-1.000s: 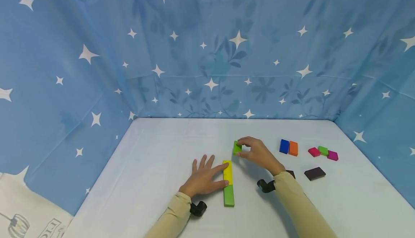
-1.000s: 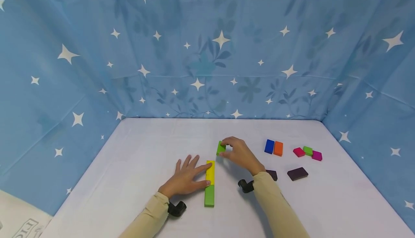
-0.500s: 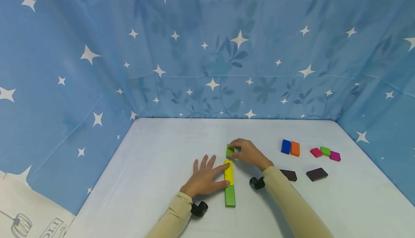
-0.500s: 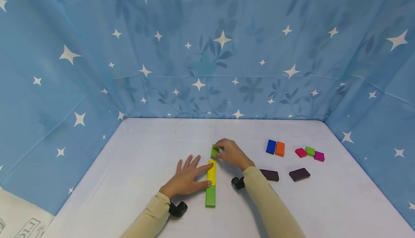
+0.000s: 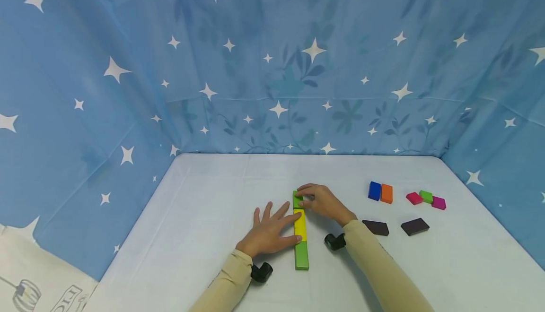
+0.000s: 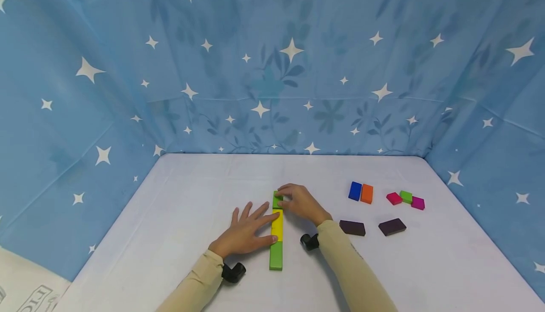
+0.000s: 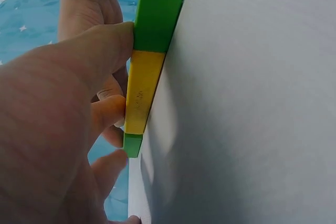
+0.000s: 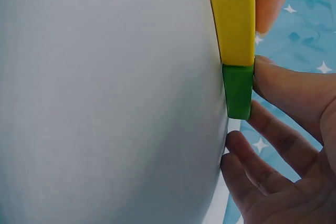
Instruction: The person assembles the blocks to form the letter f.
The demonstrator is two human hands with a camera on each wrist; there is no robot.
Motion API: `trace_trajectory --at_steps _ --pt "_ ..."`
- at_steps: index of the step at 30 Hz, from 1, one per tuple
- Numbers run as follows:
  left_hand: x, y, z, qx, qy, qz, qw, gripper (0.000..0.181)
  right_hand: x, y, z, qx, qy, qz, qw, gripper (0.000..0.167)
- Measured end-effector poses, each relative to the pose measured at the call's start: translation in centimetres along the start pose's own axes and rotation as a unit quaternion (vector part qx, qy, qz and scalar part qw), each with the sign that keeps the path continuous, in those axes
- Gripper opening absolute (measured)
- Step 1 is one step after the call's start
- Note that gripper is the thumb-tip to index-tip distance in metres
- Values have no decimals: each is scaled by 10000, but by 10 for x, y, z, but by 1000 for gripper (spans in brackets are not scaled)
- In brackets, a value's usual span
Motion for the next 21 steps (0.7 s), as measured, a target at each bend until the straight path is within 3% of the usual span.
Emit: trace_trajectory --at_steps 21 --pt "0 -1 0 -275 117 -14 9996 68 3 9 0 17 73 119 9999 27"
Point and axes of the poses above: each hand's wrist, its own y-axis away from the middle knuckle, its own x-axis out of the back of the hand, z = x × y, the point moved 4 cm from there along -y, towards the middle knuckle, and after that the axes turned 10 degrees about y, right-handed, at the moved point
